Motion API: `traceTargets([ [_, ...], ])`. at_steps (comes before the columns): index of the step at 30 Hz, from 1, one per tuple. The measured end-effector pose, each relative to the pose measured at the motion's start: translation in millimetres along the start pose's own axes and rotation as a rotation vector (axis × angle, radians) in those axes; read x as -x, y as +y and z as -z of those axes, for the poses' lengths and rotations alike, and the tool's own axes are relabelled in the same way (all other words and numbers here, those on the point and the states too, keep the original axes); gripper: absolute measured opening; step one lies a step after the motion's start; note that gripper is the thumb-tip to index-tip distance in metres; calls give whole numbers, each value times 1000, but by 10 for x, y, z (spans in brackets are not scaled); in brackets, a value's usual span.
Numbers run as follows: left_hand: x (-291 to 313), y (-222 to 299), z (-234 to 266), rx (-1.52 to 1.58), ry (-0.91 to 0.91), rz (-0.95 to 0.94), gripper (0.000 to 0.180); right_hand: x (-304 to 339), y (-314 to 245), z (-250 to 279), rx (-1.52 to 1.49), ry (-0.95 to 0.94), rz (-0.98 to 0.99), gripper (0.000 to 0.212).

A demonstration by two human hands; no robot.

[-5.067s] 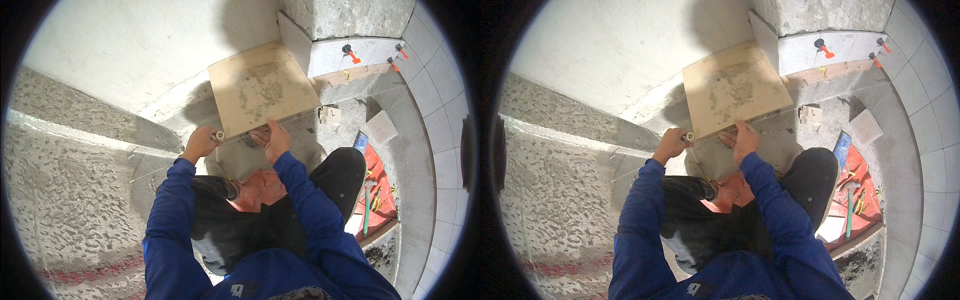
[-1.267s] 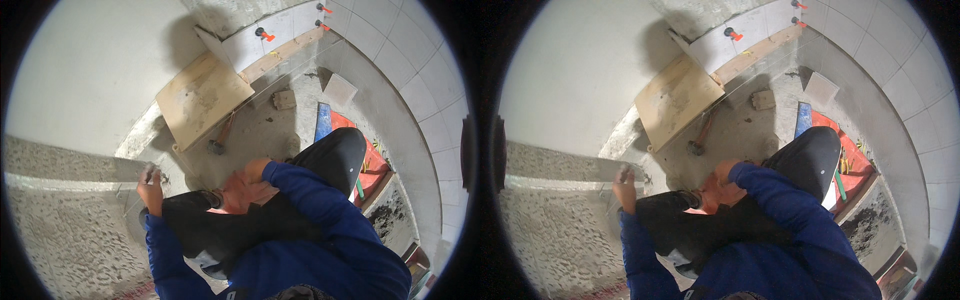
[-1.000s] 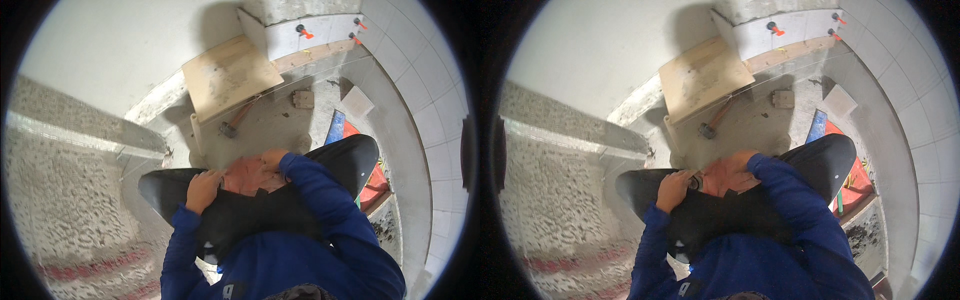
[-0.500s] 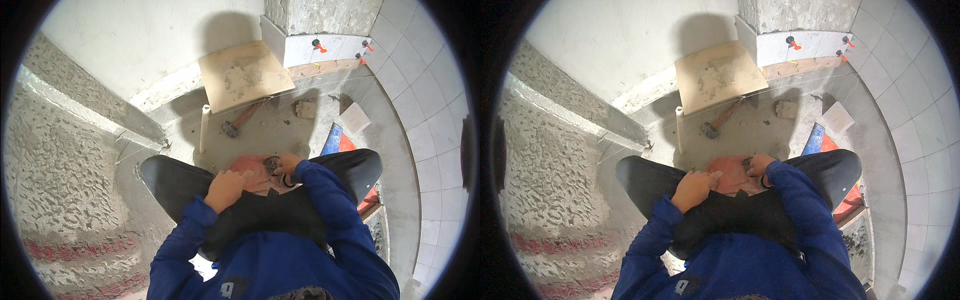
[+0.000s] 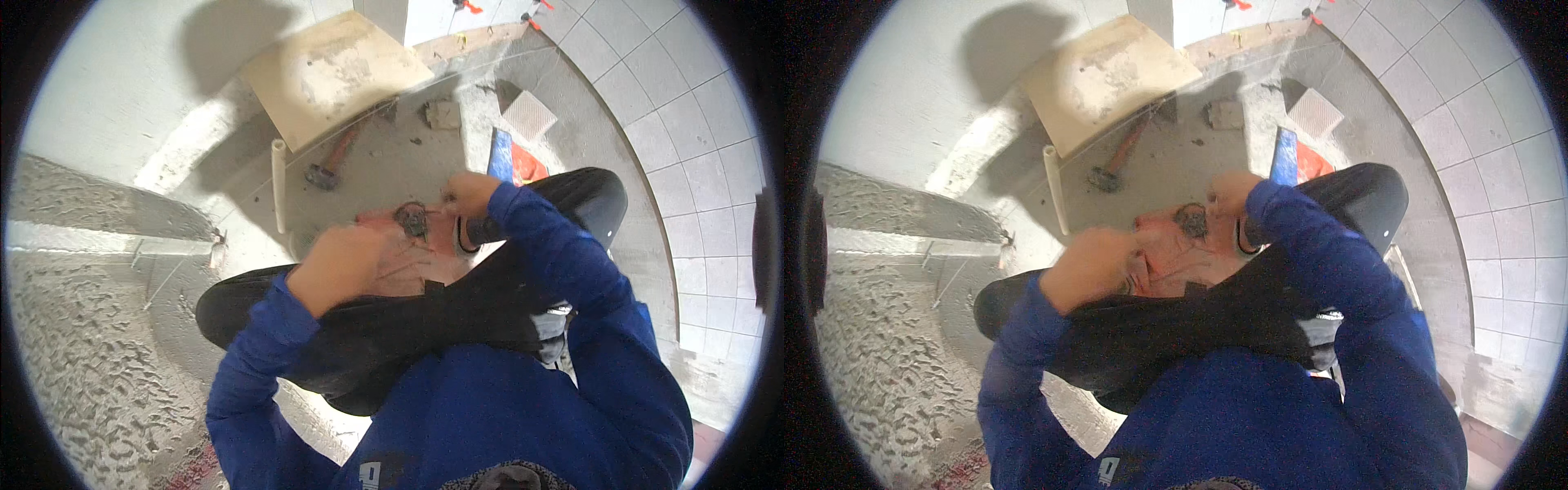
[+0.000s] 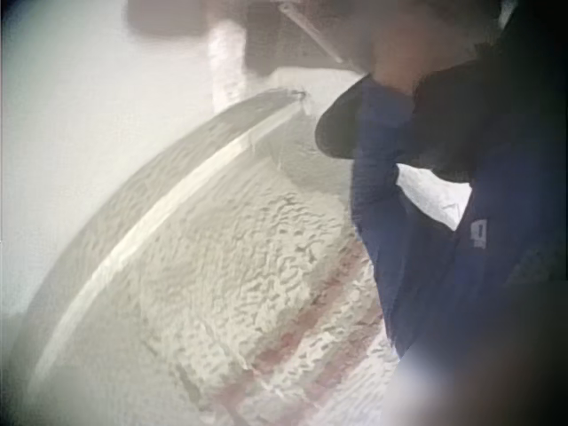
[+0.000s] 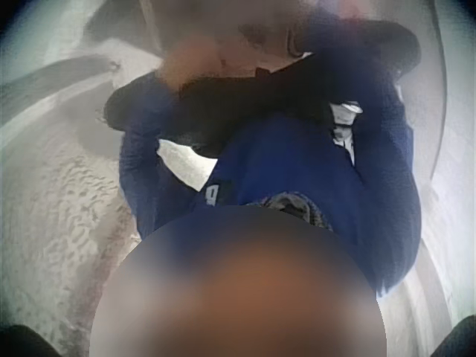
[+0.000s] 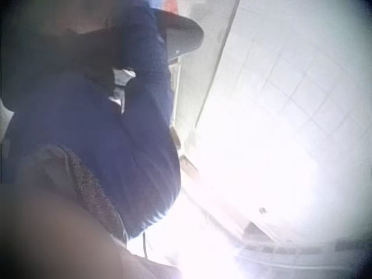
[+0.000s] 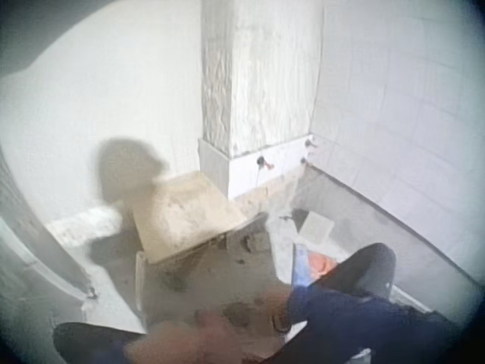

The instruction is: The person sits on the floor and measures a tile using a tape measure, then marks it with a pencil. They repeatedly reposition the tape measure and make additional marks on the tile surface.

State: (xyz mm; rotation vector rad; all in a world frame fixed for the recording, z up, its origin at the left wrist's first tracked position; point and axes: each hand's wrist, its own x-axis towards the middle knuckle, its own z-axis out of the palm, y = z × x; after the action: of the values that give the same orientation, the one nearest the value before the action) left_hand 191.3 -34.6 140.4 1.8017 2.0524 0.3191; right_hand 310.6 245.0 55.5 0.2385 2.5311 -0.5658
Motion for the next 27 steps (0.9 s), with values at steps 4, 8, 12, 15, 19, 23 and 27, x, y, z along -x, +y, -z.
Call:
traceTargets([
  [4,-247,-238,480,95,200,112,28,-415,300,-34,164,-85,-69,34],
  [8,-276,-280,529,597,501,379,23,-1018,436,-530,175,-317,-159,32],
  [12,-191,-409,652,654,696,422,23,-1123,344,-1142,94,-226,4,50],
  [15,-212,-391,788,634,771,419,22,-1257,291,-1573,381,-107,64,50],
  [19,-331,-302,856,699,672,324,17,-1427,341,-2106,392,56,12,45],
  [23,-497,-295,808,812,599,279,19,-1432,435,-2255,398,24,10,51],
  [27,-637,-271,802,755,553,251,20,-1347,493,-1930,239,-191,79,77],
])
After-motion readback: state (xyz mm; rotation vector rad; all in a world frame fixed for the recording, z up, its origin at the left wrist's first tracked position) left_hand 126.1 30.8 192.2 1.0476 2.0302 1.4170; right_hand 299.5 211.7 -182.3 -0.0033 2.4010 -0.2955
